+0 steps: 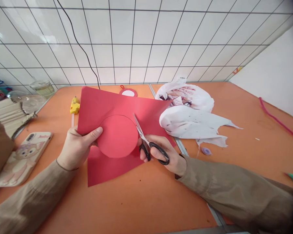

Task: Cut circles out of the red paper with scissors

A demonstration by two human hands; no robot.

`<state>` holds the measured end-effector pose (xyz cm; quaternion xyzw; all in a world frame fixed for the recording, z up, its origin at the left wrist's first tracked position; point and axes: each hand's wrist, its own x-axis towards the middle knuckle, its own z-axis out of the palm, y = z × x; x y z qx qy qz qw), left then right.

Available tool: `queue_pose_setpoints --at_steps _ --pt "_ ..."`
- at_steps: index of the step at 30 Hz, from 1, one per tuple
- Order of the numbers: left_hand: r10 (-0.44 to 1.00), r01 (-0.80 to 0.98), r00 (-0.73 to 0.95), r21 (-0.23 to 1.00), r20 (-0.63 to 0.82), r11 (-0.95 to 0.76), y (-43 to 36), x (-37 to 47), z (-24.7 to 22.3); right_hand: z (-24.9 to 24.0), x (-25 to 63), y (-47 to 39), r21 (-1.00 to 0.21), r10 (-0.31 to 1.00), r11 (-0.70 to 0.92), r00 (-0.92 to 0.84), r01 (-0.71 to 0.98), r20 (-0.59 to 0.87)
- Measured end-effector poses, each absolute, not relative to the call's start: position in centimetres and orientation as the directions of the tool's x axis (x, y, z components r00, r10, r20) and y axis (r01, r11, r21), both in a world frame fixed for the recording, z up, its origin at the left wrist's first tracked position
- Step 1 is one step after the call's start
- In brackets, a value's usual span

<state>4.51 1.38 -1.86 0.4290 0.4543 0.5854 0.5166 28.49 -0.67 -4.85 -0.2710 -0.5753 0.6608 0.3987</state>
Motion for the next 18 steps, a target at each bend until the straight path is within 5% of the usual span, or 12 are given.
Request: queue_pose_setpoints --at_steps 18 --pt "0.994 -0.101 -0.099 0.994 0.037 -0.047 1.16 4.34 -2.42 -3.8 28.37 -0.61 -0.996 0.847 0.018 -0.529 -0.089 0.063"
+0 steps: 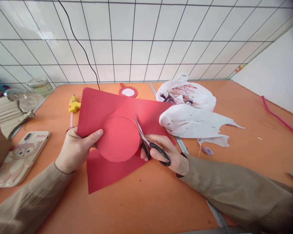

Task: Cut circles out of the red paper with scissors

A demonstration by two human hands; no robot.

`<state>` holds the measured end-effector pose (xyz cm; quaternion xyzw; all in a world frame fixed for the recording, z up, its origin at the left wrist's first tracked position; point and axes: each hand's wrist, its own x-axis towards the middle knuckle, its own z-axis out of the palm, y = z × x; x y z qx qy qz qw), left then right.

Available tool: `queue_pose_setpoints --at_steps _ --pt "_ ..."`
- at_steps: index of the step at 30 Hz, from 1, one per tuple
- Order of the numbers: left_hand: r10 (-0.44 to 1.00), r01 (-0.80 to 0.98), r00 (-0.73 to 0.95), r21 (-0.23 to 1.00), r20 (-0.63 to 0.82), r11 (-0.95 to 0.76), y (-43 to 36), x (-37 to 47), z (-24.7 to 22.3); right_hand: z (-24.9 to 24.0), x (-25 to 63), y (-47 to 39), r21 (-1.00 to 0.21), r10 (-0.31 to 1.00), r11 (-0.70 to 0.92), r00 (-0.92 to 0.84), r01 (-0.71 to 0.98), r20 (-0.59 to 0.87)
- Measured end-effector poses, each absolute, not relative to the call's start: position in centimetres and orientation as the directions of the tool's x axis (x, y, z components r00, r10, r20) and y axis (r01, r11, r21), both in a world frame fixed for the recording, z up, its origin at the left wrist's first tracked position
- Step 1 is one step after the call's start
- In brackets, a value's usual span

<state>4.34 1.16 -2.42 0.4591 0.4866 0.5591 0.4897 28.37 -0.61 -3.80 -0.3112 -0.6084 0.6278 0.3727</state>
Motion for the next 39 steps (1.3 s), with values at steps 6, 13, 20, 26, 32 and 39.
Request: queue_pose_setpoints --at_steps 6,13,20,26,32,39 --pt "0.994 -0.085 -0.111 0.996 0.026 -0.035 0.99 4.33 -2.18 -3.96 28.41 -0.6 -0.997 0.846 0.031 -0.53 -0.064 0.06" --pt "0.991 -0.046 -0.135 0.999 0.019 -0.026 0.75 4.12 -2.43 -3.75 28.39 -0.62 -0.998 0.842 0.043 -0.535 -0.053 0.065" --pt "0.991 -0.041 -0.124 0.998 0.044 -0.049 0.8 3.78 -2.88 -3.75 28.37 -0.66 -0.999 0.846 0.033 -0.531 -0.038 0.048" --pt "0.991 -0.051 -0.129 0.998 0.038 -0.044 0.66 3.96 -2.69 -3.9 28.36 -0.54 -0.995 0.838 0.089 -0.537 -0.034 0.093" --pt "0.992 -0.109 -0.121 0.994 0.02 -0.034 0.56 4.25 -2.58 -3.78 28.29 -0.57 -0.997 0.841 0.072 -0.537 -0.014 0.068" --pt "0.992 -0.127 -0.125 0.992 0.011 -0.027 0.49 4.31 -2.56 -3.83 28.28 -0.59 -0.997 0.838 0.068 -0.541 -0.027 0.072"
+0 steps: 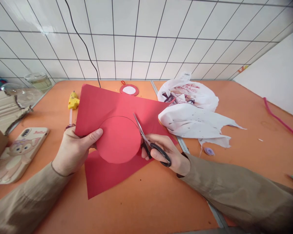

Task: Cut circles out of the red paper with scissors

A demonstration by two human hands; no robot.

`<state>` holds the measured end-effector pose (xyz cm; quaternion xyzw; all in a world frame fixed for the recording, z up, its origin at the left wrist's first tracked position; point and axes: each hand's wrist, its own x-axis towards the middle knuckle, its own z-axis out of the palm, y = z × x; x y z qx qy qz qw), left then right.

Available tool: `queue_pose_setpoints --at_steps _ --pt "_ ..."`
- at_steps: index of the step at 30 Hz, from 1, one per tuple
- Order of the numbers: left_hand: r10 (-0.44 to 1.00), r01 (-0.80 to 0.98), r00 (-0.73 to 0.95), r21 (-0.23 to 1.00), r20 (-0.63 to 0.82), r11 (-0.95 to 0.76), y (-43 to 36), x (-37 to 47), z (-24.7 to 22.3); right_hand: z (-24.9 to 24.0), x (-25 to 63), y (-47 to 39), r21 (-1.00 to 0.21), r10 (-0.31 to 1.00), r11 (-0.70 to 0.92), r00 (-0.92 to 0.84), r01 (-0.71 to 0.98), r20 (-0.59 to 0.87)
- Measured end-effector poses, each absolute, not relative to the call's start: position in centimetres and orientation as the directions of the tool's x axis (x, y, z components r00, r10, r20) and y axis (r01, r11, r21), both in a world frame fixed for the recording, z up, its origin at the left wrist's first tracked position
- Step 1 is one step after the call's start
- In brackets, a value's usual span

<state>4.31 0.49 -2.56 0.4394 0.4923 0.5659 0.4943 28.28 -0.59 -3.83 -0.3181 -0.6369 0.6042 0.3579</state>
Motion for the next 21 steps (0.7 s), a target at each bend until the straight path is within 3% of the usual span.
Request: queue_pose_setpoints --at_steps 21 --pt "0.989 -0.152 -0.146 0.988 -0.007 -0.016 0.32 4.37 -2.31 -4.22 28.4 -0.64 -0.996 0.839 0.085 -0.538 -0.015 0.08"
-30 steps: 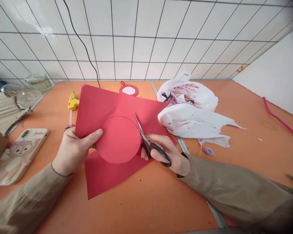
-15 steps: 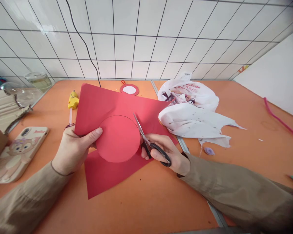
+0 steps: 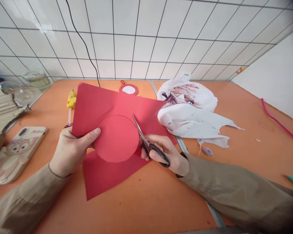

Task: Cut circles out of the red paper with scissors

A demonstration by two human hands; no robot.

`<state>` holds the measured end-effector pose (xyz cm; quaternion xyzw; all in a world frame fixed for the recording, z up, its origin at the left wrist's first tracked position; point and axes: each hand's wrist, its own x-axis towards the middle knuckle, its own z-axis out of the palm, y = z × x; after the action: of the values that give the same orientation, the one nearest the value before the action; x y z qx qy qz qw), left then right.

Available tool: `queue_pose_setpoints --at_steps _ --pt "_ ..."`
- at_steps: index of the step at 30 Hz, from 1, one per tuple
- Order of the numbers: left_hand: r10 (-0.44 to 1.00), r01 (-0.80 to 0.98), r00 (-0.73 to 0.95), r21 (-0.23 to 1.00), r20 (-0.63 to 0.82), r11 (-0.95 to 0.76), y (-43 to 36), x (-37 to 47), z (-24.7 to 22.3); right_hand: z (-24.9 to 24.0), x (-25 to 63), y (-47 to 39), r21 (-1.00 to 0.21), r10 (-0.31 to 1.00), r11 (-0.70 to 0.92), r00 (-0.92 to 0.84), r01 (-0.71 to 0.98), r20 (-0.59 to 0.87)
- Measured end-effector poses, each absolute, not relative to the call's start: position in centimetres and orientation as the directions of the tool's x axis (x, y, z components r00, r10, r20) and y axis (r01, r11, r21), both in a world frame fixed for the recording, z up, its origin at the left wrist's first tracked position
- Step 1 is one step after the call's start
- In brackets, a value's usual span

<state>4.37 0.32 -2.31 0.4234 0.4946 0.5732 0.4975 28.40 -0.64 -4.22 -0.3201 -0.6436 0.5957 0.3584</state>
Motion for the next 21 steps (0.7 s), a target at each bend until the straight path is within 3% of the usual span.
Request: queue_pose_setpoints --at_steps 10,21 --pt "0.976 -0.064 -0.216 0.998 -0.018 0.004 -0.23 4.7 -1.39 -4.46 28.42 -0.7 -0.996 0.846 0.094 -0.527 -0.002 0.081" --pt "0.977 -0.151 -0.212 0.988 -0.021 -0.011 -0.34 4.57 -1.85 -4.54 28.36 -0.81 -0.997 0.85 0.071 -0.524 0.009 0.056"
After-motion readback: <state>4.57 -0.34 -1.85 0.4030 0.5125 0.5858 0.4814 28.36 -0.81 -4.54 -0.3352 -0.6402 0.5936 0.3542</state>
